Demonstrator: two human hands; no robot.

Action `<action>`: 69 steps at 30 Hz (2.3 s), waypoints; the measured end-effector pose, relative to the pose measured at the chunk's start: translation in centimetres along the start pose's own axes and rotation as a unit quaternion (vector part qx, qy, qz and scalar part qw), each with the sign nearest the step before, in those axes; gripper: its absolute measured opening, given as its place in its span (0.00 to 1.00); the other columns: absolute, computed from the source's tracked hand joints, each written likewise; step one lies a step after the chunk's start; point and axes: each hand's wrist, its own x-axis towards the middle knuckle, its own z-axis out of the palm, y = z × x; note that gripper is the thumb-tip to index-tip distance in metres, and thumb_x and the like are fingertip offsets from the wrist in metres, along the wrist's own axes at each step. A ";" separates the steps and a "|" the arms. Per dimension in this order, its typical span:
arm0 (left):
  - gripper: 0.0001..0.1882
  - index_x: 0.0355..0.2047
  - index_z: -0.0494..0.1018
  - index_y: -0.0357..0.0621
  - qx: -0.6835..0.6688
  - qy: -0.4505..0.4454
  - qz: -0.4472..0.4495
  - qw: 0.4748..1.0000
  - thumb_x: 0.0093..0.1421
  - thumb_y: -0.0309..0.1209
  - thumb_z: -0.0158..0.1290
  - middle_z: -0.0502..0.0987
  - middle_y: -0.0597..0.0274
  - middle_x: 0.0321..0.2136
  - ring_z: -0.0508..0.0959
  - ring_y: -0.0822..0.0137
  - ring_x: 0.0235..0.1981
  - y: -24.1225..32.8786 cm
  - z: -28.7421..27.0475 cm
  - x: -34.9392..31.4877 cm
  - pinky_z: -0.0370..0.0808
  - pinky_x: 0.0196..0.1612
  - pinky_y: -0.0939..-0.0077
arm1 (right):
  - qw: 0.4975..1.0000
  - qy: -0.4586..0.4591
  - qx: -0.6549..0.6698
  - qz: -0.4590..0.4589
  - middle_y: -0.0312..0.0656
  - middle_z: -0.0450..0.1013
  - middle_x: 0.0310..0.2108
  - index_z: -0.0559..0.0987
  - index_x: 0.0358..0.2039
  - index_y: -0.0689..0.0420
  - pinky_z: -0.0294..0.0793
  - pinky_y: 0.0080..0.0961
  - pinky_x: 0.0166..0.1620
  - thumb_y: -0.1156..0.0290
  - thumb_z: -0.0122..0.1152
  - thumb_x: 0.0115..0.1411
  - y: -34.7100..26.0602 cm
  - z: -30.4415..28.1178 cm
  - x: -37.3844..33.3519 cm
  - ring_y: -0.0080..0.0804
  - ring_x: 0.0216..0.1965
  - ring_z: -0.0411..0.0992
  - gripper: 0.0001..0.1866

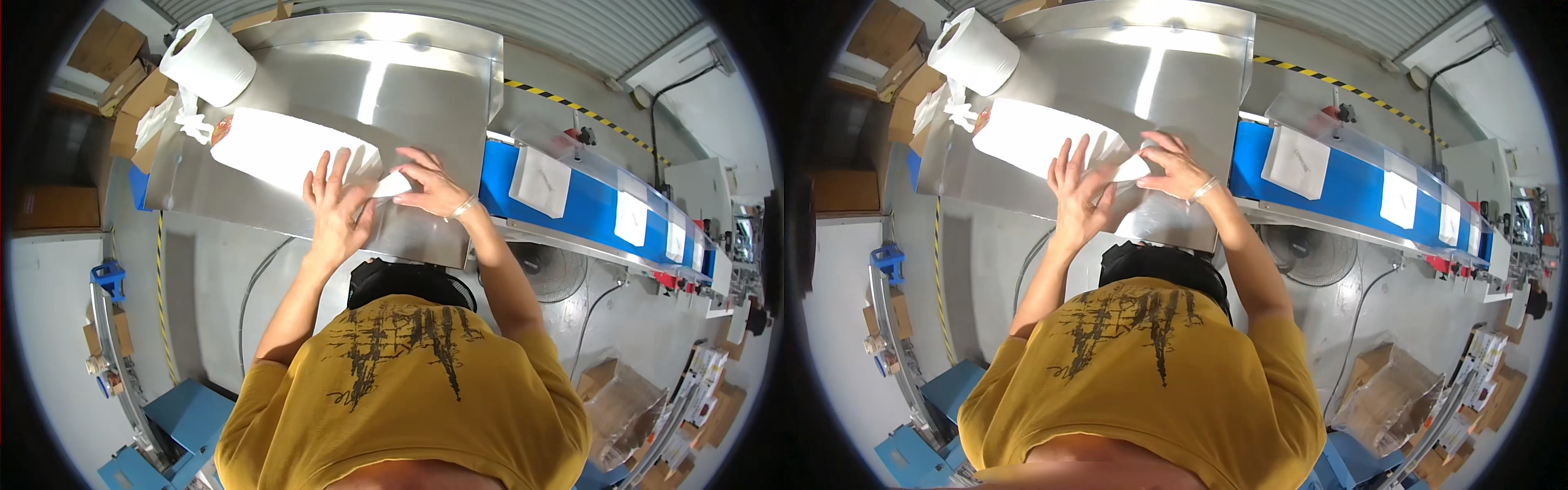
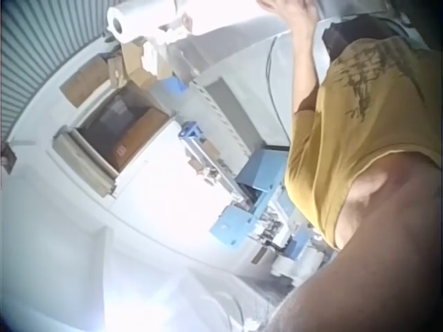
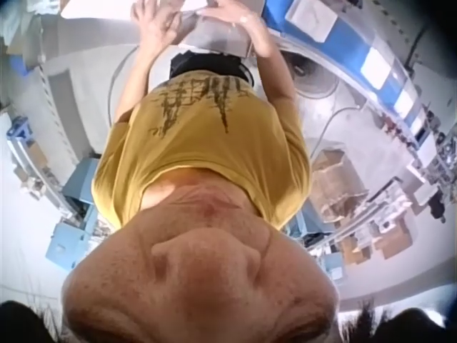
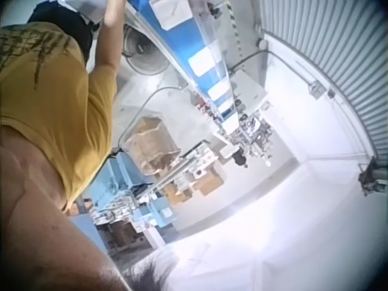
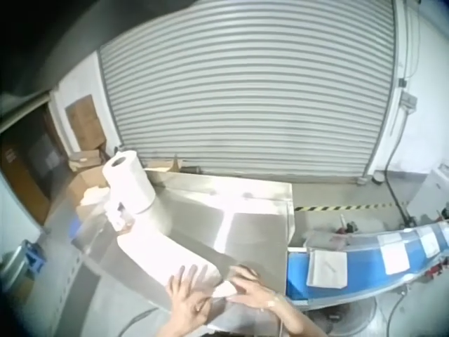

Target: Organizing and aligning stacks of paper from a conveyor belt in a paper mill.

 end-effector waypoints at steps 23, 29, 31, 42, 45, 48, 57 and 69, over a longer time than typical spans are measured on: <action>0.20 0.49 0.75 0.52 0.087 0.037 -0.035 0.995 0.56 0.22 0.55 0.68 0.56 0.55 0.64 0.50 0.59 -3.7 1.3 -0.3 0.60 0.58 0.54 | 0.812 0.257 -0.298 0.432 0.55 0.73 0.44 0.69 0.51 0.60 0.72 0.42 0.44 0.55 0.65 0.53 10.9 -9.1 -11.6 0.50 0.44 0.73 0.30; 0.18 0.44 0.77 0.49 0.097 0.055 -0.010 0.994 0.52 0.20 0.55 0.67 0.55 0.56 0.63 0.48 0.59 -3.6 1.7 -0.6 0.58 0.59 0.48 | 0.941 0.179 -0.233 0.170 0.47 0.69 0.48 0.71 0.50 0.58 0.66 0.38 0.52 0.64 0.68 0.50 2.2 -5.9 -3.9 0.47 0.50 0.67 0.28; 0.19 0.43 0.78 0.50 0.083 0.054 0.001 0.995 0.50 0.19 0.54 0.66 0.55 0.56 0.61 0.47 0.60 -3.7 1.7 -0.8 0.55 0.59 0.46 | 0.986 0.068 -0.012 0.151 0.42 0.68 0.50 0.72 0.49 0.55 0.67 0.34 0.52 0.67 0.69 0.49 -0.6 -3.1 -0.5 0.42 0.51 0.67 0.26; 0.16 0.45 0.76 0.49 0.034 0.071 -0.092 0.993 0.54 0.23 0.55 0.65 0.53 0.57 0.59 0.44 0.61 -4.0 0.5 0.4 0.51 0.61 0.45 | 0.875 0.078 0.345 0.331 0.41 0.74 0.41 0.75 0.42 0.61 0.72 0.26 0.44 0.65 0.61 0.60 1.2 -0.9 -2.8 0.29 0.39 0.72 0.14; 0.17 0.44 0.76 0.48 0.041 0.043 -0.067 0.996 0.54 0.21 0.55 0.66 0.53 0.56 0.61 0.45 0.60 -4.9 0.5 0.2 0.56 0.59 0.46 | 0.866 0.189 0.070 0.458 0.43 0.75 0.29 0.75 0.39 0.63 0.70 0.21 0.36 0.58 0.61 0.60 6.2 -5.0 -7.5 0.22 0.33 0.69 0.19; 0.17 0.45 0.76 0.47 0.055 0.053 -0.042 0.996 0.55 0.22 0.55 0.67 0.54 0.56 0.63 0.46 0.58 -5.0 0.7 -0.2 0.56 0.59 0.49 | 0.840 0.264 -0.125 0.457 0.47 0.75 0.30 0.76 0.40 0.62 0.72 0.31 0.39 0.57 0.64 0.56 8.4 -9.3 -10.8 0.38 0.33 0.73 0.21; 0.12 0.39 0.78 0.50 0.025 0.005 -0.014 1.000 0.53 0.25 0.57 0.63 0.54 0.59 0.56 0.47 0.63 -4.0 -0.3 0.0 0.49 0.62 0.47 | 0.989 -0.012 0.082 0.123 0.46 0.68 0.51 0.70 0.52 0.57 0.66 0.37 0.53 0.67 0.71 0.47 -2.2 -0.7 1.3 0.45 0.50 0.67 0.31; 0.17 0.45 0.77 0.47 0.029 0.037 -0.064 0.997 0.53 0.21 0.55 0.69 0.54 0.54 0.64 0.47 0.58 -6.4 -0.2 0.6 0.58 0.60 0.53 | 0.871 0.263 0.055 0.411 0.45 0.73 0.29 0.72 0.40 0.59 0.72 0.29 0.37 0.60 0.60 0.60 11.2 -2.9 -10.5 0.38 0.30 0.72 0.17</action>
